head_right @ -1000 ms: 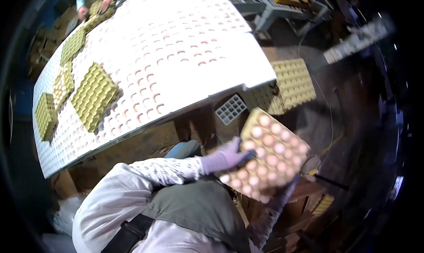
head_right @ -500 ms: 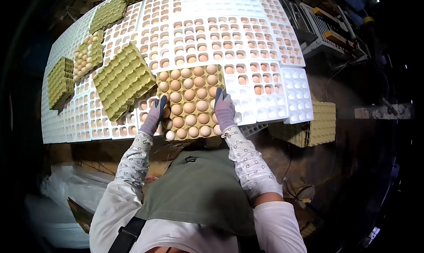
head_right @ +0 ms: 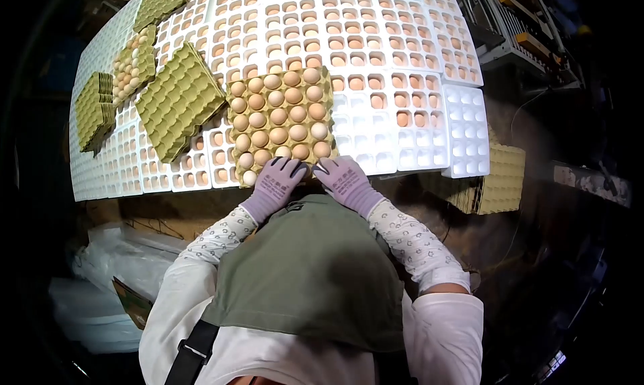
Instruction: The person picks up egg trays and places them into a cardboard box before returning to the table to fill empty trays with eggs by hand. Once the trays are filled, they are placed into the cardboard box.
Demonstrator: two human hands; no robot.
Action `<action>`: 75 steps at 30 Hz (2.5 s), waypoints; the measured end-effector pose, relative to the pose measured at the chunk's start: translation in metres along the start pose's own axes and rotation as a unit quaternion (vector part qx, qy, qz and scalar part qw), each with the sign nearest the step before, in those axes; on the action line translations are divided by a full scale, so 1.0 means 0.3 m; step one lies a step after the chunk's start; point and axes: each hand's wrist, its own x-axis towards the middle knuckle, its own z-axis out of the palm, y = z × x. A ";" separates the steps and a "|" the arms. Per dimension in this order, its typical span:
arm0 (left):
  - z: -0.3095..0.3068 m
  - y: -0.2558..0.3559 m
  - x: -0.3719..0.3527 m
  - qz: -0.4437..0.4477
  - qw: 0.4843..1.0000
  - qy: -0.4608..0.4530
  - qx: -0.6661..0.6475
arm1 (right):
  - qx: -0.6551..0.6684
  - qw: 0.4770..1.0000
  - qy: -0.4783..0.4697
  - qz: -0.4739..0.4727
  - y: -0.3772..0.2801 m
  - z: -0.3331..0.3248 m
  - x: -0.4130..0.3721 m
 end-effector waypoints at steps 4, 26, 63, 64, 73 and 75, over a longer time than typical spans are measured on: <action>0.013 -0.022 0.054 -0.079 0.984 -0.043 -0.156 | 0.109 0.990 -0.005 0.086 0.034 0.028 0.016; -0.005 -0.145 0.287 -0.085 0.985 -0.075 0.132 | 0.131 0.884 -0.015 0.449 0.144 -0.151 0.360; 0.057 0.157 0.687 -0.050 0.935 -0.352 0.015 | 0.091 0.861 0.136 0.482 0.262 -0.021 -0.168; 0.069 0.155 0.677 -0.057 0.937 -0.344 0.004 | 0.092 0.857 0.195 0.468 0.286 0.004 -0.149; 0.118 0.180 0.643 -0.065 0.949 -0.092 -0.294 | 0.079 0.858 0.314 0.399 0.225 0.078 -0.207; 0.168 0.212 0.613 -0.004 0.973 -0.109 -0.203 | 0.190 0.867 0.217 0.407 0.142 0.119 -0.258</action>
